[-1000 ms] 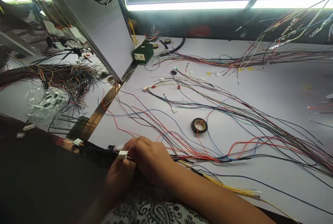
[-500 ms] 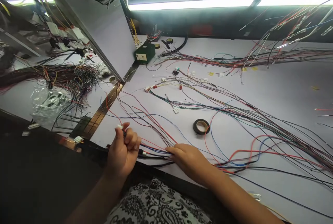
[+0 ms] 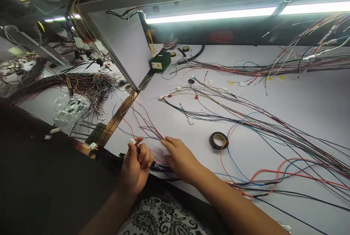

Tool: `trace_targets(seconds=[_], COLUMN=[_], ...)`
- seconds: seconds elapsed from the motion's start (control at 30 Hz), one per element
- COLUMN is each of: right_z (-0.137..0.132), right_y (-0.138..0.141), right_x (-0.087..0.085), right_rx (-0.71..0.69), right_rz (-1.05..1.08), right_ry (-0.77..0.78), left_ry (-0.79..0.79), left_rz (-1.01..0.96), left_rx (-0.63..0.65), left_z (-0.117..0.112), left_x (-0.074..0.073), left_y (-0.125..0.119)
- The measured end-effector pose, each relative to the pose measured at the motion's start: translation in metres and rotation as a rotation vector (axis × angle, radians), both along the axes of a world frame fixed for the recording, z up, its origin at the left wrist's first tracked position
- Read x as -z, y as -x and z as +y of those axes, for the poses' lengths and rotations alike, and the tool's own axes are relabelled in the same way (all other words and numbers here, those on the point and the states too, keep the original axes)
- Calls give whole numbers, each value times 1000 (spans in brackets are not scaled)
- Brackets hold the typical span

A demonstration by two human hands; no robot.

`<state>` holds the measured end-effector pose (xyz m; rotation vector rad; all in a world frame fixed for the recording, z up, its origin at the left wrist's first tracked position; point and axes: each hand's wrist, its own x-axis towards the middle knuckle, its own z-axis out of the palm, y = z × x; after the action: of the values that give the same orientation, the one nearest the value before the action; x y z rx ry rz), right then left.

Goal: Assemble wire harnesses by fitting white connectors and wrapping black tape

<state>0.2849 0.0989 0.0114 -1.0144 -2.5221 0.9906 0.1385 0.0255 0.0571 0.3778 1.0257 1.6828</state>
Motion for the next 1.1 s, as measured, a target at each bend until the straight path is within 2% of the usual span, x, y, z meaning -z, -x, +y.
trace_targets(seconds=[0.17,0.3,0.5,0.63,0.77,0.83,0.9,0.93,0.97,1.0,1.1], right_z=[18,24,13,11,13,10,3,-2,-7,-12,-26], right_y=[26,56,86,92,77,58,36,24,14,5,-11], right_x=[-15,-22,-8,-5,-22,-34,-43,-45,-44,-42,-29], right_rx=[60,11,-79,-148,-130,-129,-138,-129,-106,-75,-28], right_rz=[-206,-189,-177,-103,11,192,360,375,326,237,-21], right_ry=[-110,-147,-113,-99,-71,113,386,489,529,510,320], left_ry=[7,-40,-62,-19,18,47,88,106,117,121,130], left_rz=[-8,-17,-12,-58,-139,-192,-278,-318,-347,-363,-363], left_rx=[55,102,145,115,29,-9,-28,-32,-35,-37,-34], left_z=[-16,-29,-43,-38,-18,-6,5,10,14,19,36], left_x=[12,16,18,14,3,-2,-4,-5,-4,-3,3], left_y=[-4,-5,-4,-2,5,8,10,10,11,11,11])
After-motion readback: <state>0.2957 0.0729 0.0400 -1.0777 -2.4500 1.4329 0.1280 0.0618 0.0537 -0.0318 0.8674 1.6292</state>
